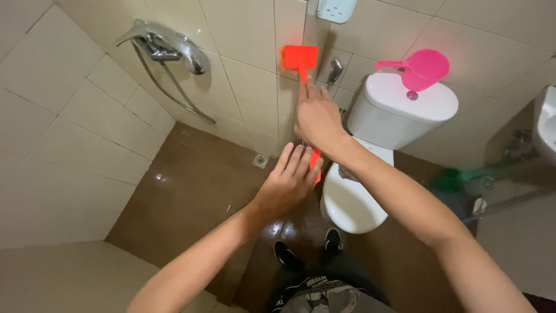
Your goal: The person uses a brush to scrub the toilet tank and seat before moving to scrub the shower faucet and wall tiles.
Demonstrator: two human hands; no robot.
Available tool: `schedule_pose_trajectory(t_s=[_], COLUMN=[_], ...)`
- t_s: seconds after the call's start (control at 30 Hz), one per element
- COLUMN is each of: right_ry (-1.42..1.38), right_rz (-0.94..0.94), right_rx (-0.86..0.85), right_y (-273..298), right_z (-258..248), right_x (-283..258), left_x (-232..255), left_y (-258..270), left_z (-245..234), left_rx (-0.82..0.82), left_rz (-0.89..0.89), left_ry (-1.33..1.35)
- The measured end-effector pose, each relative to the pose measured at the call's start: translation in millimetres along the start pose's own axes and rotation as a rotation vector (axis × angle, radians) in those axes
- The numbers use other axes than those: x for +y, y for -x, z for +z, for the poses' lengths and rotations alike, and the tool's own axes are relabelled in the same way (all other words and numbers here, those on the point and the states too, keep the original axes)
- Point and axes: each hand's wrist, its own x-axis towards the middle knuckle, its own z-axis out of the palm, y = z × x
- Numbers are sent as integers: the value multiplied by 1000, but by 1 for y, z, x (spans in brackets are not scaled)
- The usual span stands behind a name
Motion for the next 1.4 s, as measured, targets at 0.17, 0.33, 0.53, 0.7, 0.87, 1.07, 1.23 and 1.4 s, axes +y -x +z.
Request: schedule_pose_trajectory(t_s=[0.17, 0.33, 0.53, 0.7, 0.87, 1.07, 1.23, 1.4], right_ry=[4, -17, -12, -15, 8, 8, -43, -16], right_rz=[9, 19, 35, 49, 39, 70, 132, 26], right_rx=[-18, -69, -54, -44, -28, -93, -118, 8], right_y=[1, 5, 6, -1, -3, 0, -2, -11], right_z=[6, 18, 24, 6, 11, 25, 9, 13], right_x=[-6, -9, -12, -11, -12, -17, -26, -31], left_x=[-1, 1, 0, -6, -6, -5, -9, -18], left_y=[6, 17, 19, 19, 20, 31, 32, 38], left_z=[3, 6, 4, 2, 12, 15, 10, 10], left_rx=[-8, -20, -10, -15, -62, -88, -88, -22], left_rz=[6, -2, 4, 8, 2, 7, -10, -38], left_ry=[-38, -9, 3, -34, -77, -26, -11, 40])
